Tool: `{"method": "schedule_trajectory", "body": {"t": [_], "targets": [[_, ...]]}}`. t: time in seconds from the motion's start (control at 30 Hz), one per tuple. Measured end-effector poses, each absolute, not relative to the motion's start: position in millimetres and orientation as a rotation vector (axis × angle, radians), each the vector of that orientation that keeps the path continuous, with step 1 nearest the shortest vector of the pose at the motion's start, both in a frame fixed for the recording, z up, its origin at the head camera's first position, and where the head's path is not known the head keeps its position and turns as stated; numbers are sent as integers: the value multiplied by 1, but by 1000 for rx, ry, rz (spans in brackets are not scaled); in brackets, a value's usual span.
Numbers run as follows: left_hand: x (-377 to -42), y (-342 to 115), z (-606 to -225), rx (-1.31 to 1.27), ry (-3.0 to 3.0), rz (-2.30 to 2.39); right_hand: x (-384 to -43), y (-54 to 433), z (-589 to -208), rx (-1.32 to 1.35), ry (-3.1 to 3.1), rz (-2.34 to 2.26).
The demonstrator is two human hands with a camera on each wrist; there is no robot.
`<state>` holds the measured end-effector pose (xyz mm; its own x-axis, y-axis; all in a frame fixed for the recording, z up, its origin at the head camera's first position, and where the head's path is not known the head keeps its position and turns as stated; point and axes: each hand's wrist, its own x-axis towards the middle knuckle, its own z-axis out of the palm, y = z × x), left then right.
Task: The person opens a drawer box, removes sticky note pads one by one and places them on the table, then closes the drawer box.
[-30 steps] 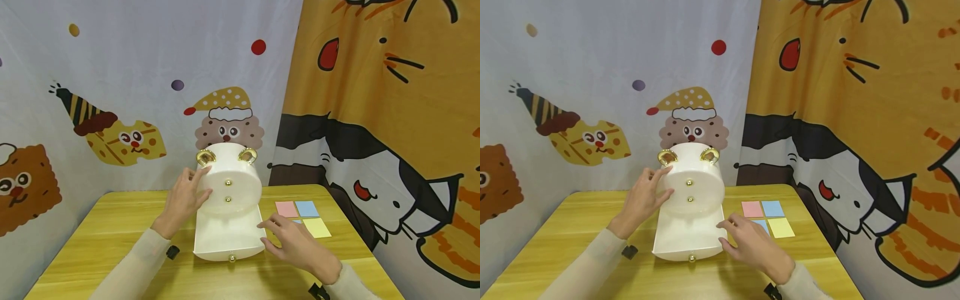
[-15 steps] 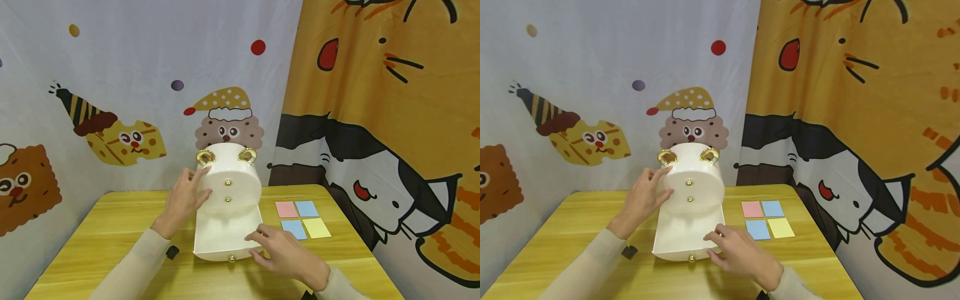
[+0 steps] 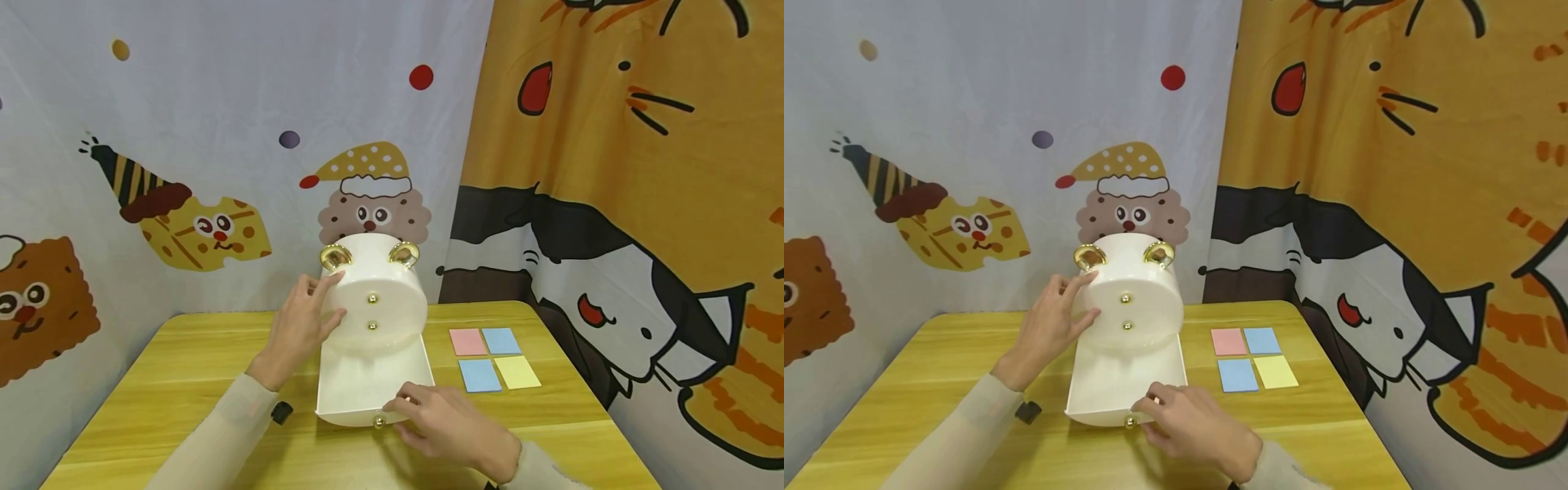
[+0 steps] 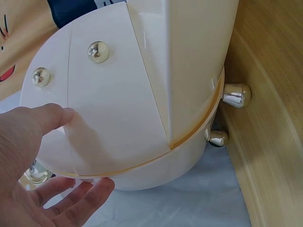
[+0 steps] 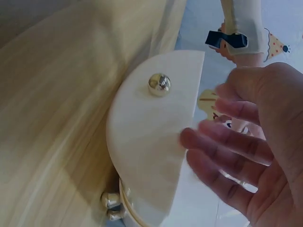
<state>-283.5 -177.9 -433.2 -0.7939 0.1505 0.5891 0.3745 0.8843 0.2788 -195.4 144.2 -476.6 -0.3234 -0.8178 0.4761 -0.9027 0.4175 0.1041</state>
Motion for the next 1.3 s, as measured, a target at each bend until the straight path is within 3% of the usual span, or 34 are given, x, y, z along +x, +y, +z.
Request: {"method": "schedule_trajectory", "body": {"t": [1.3], "targets": [[-281, -176, -422, -441, -2382, -492, -191, 110, -500, 1510, -2458, 78]]}}
